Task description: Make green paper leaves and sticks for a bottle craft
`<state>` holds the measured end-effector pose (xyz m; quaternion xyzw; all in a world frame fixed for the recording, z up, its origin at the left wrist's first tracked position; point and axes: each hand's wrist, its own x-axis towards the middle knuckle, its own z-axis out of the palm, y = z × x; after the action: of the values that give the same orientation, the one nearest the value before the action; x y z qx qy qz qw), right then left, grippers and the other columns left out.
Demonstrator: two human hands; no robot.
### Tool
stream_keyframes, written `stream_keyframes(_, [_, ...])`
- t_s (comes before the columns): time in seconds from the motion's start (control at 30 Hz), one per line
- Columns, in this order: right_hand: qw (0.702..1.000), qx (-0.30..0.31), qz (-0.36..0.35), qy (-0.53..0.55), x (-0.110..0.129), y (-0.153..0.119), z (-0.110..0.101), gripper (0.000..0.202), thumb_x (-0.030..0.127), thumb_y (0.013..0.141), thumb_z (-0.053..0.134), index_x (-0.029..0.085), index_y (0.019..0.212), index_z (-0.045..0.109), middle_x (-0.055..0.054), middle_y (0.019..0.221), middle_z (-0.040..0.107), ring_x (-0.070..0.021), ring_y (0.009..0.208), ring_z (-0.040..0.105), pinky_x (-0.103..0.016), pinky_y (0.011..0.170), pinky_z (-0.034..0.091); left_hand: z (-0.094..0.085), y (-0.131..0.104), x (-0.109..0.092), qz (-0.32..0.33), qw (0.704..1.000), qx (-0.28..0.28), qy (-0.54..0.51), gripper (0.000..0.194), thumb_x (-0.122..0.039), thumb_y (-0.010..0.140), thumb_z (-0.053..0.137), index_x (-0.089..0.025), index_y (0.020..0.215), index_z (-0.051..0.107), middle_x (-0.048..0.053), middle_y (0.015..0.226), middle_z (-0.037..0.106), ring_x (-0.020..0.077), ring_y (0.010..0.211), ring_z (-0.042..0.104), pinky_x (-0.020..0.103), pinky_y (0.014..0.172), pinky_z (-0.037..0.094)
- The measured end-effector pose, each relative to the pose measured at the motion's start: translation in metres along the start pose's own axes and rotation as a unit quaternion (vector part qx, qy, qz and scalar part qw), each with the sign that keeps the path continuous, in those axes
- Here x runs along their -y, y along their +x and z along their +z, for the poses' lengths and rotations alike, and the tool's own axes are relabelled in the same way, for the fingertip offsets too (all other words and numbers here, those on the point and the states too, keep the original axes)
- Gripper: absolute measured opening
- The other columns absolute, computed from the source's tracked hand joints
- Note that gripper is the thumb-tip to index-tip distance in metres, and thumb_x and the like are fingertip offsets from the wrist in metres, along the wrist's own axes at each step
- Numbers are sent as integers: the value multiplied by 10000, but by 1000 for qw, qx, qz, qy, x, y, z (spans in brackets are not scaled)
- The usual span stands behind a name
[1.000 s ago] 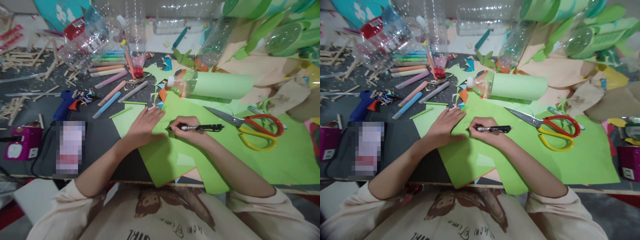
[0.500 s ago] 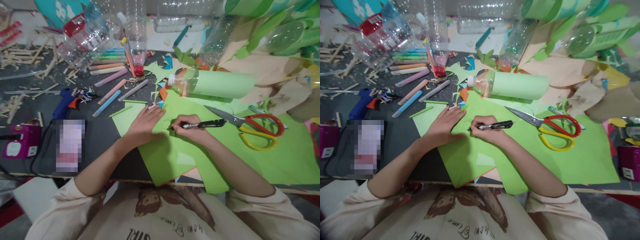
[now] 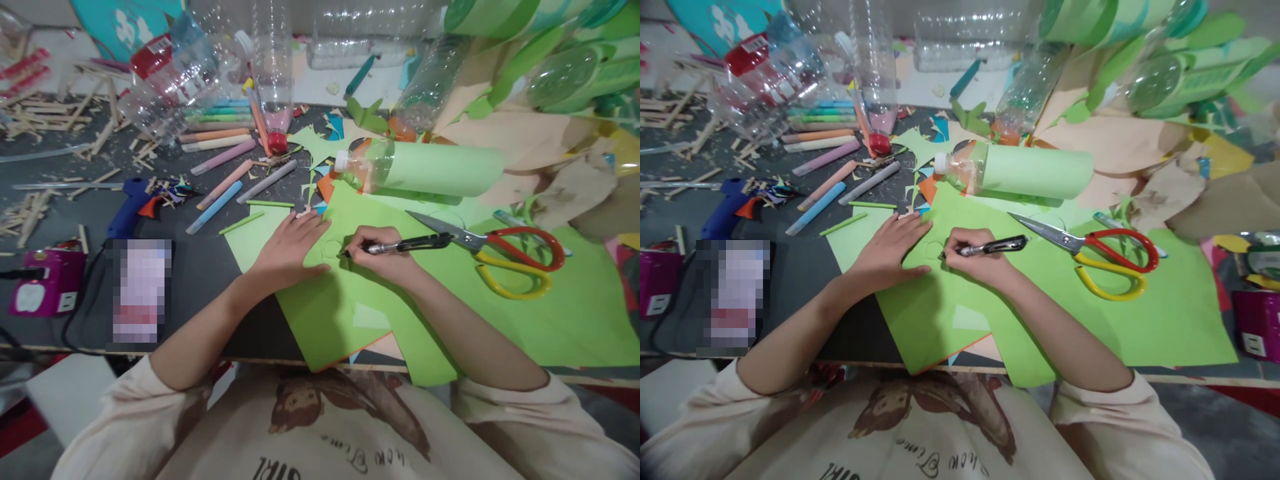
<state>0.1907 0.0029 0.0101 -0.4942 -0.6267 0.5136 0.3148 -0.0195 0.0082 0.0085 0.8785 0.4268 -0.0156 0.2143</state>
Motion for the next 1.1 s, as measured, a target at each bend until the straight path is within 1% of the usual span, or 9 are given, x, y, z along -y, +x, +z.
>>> stream_keyframes(0.07, [1000,27,-7,-2,0,0,1,114,254,647,560,191,555,580,18,523,571,-95,491,443,-254,507,331,0,0,0,1,1000,-3,-2,773,-529,902,569,-132,1527,348,139,1585,394,306,1503,304,485,1257,179])
stream_keyframes(0.13, [999,32,-11,-11,0,0,2,115,252,646,558,192,549,573,21,517,564,-97,497,441,-255,508,325,1,0,0,2,1000,-6,-3,766,-529,903,566,-139,1527,352,138,1583,398,306,1502,306,487,1256,182])
stream_keyframes(0.33, [998,-56,0,-22,-1,0,-4,111,237,623,534,213,516,517,17,512,558,-109,494,445,-268,513,335,2,0,1,0,1000,-3,-6,778,-530,903,571,-122,1528,350,159,1577,401,316,1500,303,491,1256,185])
stream_keyframes(0.4, [999,-39,1,-17,-1,-1,-5,111,236,628,545,214,521,527,17,514,564,-108,493,448,-268,514,338,2,0,1,0,1000,-4,-6,780,-537,902,571,-127,1527,351,152,1578,402,312,1500,305,484,1256,182])
stream_keyframes(0.5, [1000,20,-5,-11,-2,-2,-4,113,237,647,561,203,539,553,24,514,562,-98,488,440,-259,511,335,2,0,1,2,1000,-7,-4,784,-540,898,575,-131,1528,350,147,1577,404,308,1500,309,482,1254,188])
stream_keyframes(0.6, [999,36,-4,-14,-2,-3,-3,107,238,654,564,195,556,569,24,521,562,-97,498,443,-256,512,329,1,0,0,0,1000,-4,-5,775,-528,902,573,-118,1524,357,153,1575,407,308,1500,307,481,1256,185])
stream_keyframes(0.8, [999,-46,8,-26,-3,0,-4,123,249,640,542,207,527,517,22,503,529,-105,499,422,-261,505,320,1,-1,0,-1,1000,-7,-14,769,-527,903,572,-125,1523,363,151,1575,406,306,1503,303,481,1260,171])
stream_keyframes(0.87, [998,-52,9,-26,-3,1,-4,124,249,646,546,209,532,519,23,505,531,-106,500,424,-261,504,322,1,-1,0,-1,1000,-2,-13,772,-529,904,570,-115,1521,365,154,1577,402,307,1504,300,479,1261,167])
stream_keyframes(1.1, [1000,8,-1,-25,-3,-2,-3,127,236,665,556,208,544,532,27,506,541,-100,479,436,-258,492,324,0,-1,0,0,1000,-4,-11,770,-529,905,566,-131,1529,352,148,1579,401,310,1502,304,482,1258,177])
